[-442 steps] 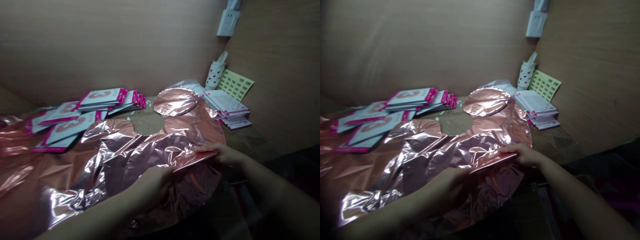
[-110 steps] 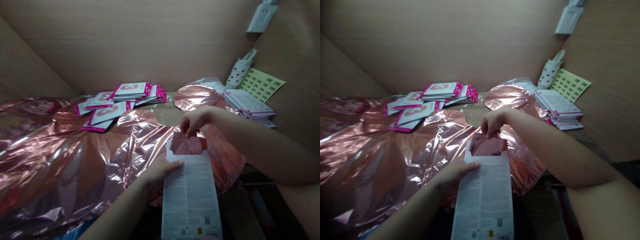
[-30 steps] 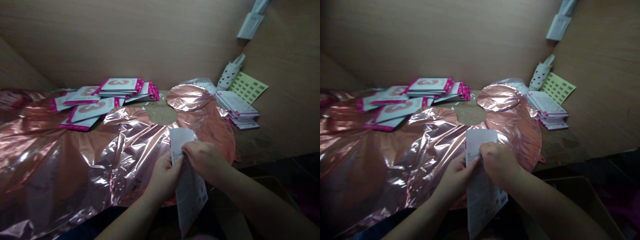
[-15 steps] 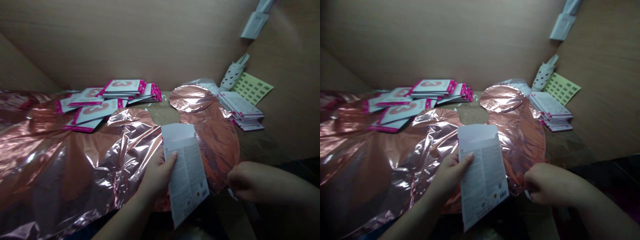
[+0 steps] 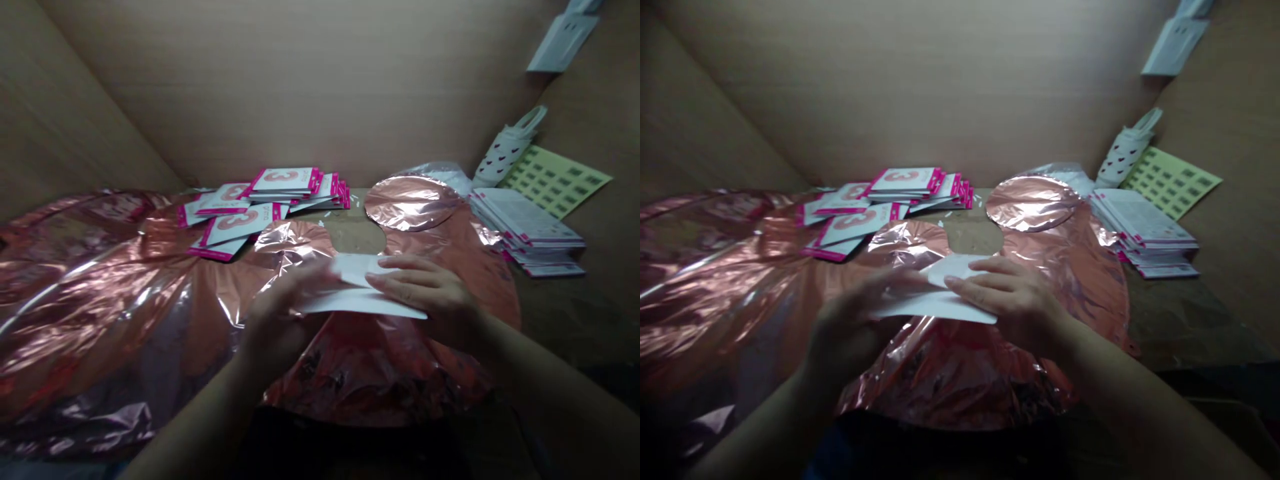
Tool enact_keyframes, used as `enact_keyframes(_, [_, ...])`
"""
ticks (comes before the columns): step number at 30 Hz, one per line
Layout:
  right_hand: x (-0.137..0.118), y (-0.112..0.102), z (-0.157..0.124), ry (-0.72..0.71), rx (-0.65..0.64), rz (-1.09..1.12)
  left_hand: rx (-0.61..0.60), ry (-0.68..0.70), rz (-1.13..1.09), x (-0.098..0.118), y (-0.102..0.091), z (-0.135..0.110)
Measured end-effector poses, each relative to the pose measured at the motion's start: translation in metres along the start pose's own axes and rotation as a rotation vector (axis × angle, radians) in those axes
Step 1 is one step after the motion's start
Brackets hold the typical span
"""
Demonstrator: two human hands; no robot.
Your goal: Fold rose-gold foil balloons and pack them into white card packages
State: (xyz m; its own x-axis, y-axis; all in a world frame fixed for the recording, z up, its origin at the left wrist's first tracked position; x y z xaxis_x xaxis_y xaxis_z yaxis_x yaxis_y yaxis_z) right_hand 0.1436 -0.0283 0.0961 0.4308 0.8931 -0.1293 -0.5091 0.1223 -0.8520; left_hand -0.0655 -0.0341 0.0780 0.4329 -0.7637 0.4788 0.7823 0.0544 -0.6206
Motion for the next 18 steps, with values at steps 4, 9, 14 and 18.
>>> enact_keyframes(4, [0.005, 0.058, -0.042, -0.015, -0.172, -0.096, -0.244, 0.193, 0.296, -0.011, 0.019, -0.051])
enact_keyframes(9, [0.000, 0.091, -0.085, 0.043, -0.486, -0.071, -0.570, 0.187, 0.351, -0.020, 0.058, -0.098])
enact_keyframes(14, [0.006, 0.085, -0.094, 0.106, -0.509, 0.079, -0.631, 0.110, 0.338, -0.016, 0.065, -0.100])
enact_keyframes(18, [0.003, 0.079, -0.084, 0.187, -0.371, 0.185, -0.439, 0.007, 0.365, -0.006, 0.069, -0.088])
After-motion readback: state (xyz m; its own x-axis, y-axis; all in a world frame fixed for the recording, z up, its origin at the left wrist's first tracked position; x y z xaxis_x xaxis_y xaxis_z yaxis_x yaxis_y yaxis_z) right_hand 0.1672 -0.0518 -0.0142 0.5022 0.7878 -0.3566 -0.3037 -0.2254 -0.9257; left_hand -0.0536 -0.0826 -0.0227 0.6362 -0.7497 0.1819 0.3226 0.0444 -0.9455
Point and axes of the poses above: each hand's wrist, its own z-axis towards the middle knuckle, its own y-axis out of the palm, x = y × z, the point moved 3 cm from there along z, towards the middle knuckle, and after that the axes turned 12 degrees about -x, right-handed, at the moved point
